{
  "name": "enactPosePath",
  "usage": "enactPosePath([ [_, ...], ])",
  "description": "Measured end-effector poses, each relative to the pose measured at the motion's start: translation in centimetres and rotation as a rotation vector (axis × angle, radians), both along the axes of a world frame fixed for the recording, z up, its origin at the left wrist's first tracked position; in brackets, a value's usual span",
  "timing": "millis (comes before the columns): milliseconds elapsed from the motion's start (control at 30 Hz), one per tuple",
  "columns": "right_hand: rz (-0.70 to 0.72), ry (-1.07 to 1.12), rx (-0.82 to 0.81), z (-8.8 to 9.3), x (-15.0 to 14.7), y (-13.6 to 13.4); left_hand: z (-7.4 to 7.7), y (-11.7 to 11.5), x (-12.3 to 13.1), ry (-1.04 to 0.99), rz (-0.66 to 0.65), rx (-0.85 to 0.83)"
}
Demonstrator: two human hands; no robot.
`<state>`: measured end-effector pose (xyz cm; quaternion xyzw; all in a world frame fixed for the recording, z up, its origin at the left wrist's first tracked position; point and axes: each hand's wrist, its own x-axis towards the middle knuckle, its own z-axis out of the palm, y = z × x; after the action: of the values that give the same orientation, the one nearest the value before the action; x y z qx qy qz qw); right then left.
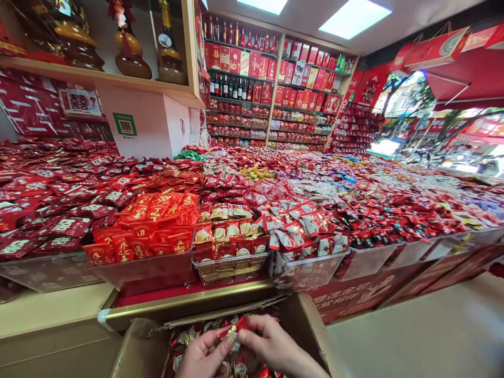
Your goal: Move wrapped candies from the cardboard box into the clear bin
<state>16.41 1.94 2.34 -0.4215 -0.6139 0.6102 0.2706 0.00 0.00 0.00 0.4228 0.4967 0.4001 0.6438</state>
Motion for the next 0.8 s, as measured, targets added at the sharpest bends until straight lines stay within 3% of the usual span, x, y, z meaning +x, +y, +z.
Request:
enactPosePath([
  [133, -0.017, 0.205, -0.046, 1.6, 0.1, 0.7, 3.8, -0.2, 0.3, -0.061, -0.003, 0.024],
  [267, -0.034, 0.277, -0.079, 2.4, 0.2, 0.7, 5.4, -0.6, 0.9, -0.124, 0.007, 0.015],
  [467, -0.083, 0.195, -0.015, 2.5, 0.3, 0.5, 4.3, -0.3, 0.6, -0.054, -0.004, 0.017],
  [633, -0.057, -0.007, 0.187, 2.2, 0.4, 0.0, 2.9, -1.1, -0.2, 0.091, 0.007, 0.125],
  [700, -0.055, -0.094, 0.331, 3.4, 0.6, 0.0, 2.3, -1.9, -0.4, 0.086, 0.066, 0.121],
  [800, -0.077, -0.228, 0.614, 7.3, 1.3, 1.4, 1.9, -2.5, -0.9, 0.086, 0.142, 0.101],
])
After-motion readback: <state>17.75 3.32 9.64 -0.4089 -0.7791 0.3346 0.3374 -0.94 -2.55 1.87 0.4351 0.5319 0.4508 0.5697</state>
